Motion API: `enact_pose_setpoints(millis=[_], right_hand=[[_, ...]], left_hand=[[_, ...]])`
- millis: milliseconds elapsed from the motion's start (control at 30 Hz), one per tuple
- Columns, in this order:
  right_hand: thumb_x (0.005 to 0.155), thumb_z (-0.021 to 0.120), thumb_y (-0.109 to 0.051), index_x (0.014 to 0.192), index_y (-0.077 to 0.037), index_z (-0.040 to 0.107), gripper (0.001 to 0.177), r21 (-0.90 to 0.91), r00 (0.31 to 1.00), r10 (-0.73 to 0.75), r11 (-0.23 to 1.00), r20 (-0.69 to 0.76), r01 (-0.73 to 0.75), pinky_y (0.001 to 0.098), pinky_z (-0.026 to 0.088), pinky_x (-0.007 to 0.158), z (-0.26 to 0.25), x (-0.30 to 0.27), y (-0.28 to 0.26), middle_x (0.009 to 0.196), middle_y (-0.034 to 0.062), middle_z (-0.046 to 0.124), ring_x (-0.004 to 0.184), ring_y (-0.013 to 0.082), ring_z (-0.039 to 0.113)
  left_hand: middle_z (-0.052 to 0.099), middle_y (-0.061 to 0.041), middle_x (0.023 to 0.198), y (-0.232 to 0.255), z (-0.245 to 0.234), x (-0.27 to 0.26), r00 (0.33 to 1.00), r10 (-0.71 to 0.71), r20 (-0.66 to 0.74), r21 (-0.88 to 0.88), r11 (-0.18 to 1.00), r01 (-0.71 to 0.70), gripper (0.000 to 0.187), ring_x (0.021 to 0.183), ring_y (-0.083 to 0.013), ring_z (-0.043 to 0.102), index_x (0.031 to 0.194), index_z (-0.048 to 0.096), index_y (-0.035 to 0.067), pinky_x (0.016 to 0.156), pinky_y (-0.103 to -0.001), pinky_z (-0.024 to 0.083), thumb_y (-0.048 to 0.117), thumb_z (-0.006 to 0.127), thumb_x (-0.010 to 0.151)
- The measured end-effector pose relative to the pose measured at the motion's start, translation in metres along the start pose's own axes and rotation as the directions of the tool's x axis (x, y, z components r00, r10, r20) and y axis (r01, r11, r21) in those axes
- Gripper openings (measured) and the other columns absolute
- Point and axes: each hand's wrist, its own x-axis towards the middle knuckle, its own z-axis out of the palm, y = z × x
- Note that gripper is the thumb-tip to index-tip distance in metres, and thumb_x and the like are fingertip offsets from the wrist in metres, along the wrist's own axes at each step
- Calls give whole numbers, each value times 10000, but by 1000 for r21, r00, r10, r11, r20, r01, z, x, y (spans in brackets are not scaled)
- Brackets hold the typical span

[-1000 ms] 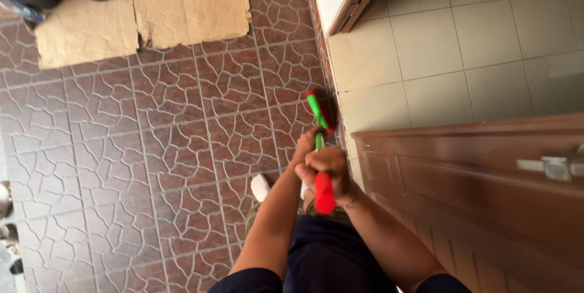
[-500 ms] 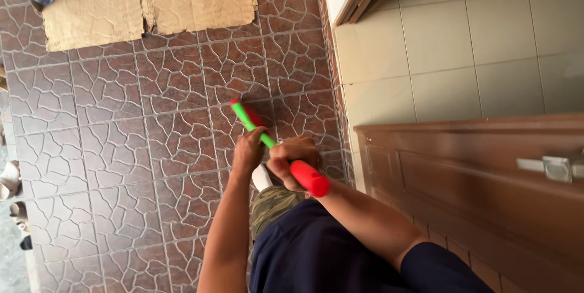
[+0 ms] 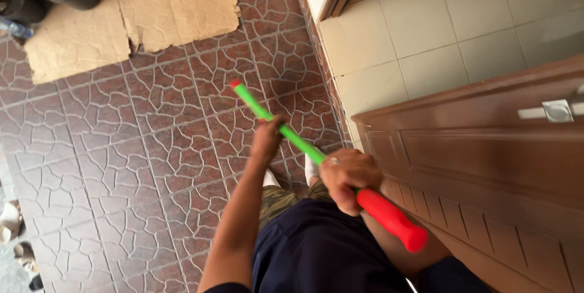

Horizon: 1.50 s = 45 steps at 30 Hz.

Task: The person sweeps the tiled floor using a broom, pushing debris across the entryway floor and around a shoe rack and parked motorcycle.

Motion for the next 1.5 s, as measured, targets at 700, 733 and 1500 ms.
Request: enact_pose_setpoints(millis=[700, 733, 1500], right_hand=[[862, 703, 8, 693, 52, 486, 278, -430, 995, -33, 903, -91, -9, 283, 385, 355, -63, -38, -50, 484, -62, 483, 350, 91, 440], [862, 703, 8, 693, 52, 486, 278, -433, 995, -29, 901, -96, -16, 283, 385, 355, -68, -40, -49, 484, -62, 483, 350, 91, 440], [969, 599, -77, 588, -86, 363, 448, 40, 989, 118, 992, 89, -122, 337, 390, 426, -28, -10, -3, 521, 9, 416, 404, 193, 464]], left_hand=[[728, -200, 1080, 143, 183, 76, 923, 329, 200, -303, 917, -261, 199, 980, -440, 701, 1160, 643, 122, 821, -498, 566, 81, 661, 966], [738, -183, 1082, 134, 181, 75, 924, 299, 237, -268, 935, -234, 264, 967, -423, 718, 1164, 652, 137, 822, -490, 574, 43, 632, 919], [718, -159, 1055, -1, 5, -25, 998, 29, -47, 51, 998, -27, 183, 923, -402, 714, 1051, 643, 87, 752, -490, 582, -11, 604, 902]])
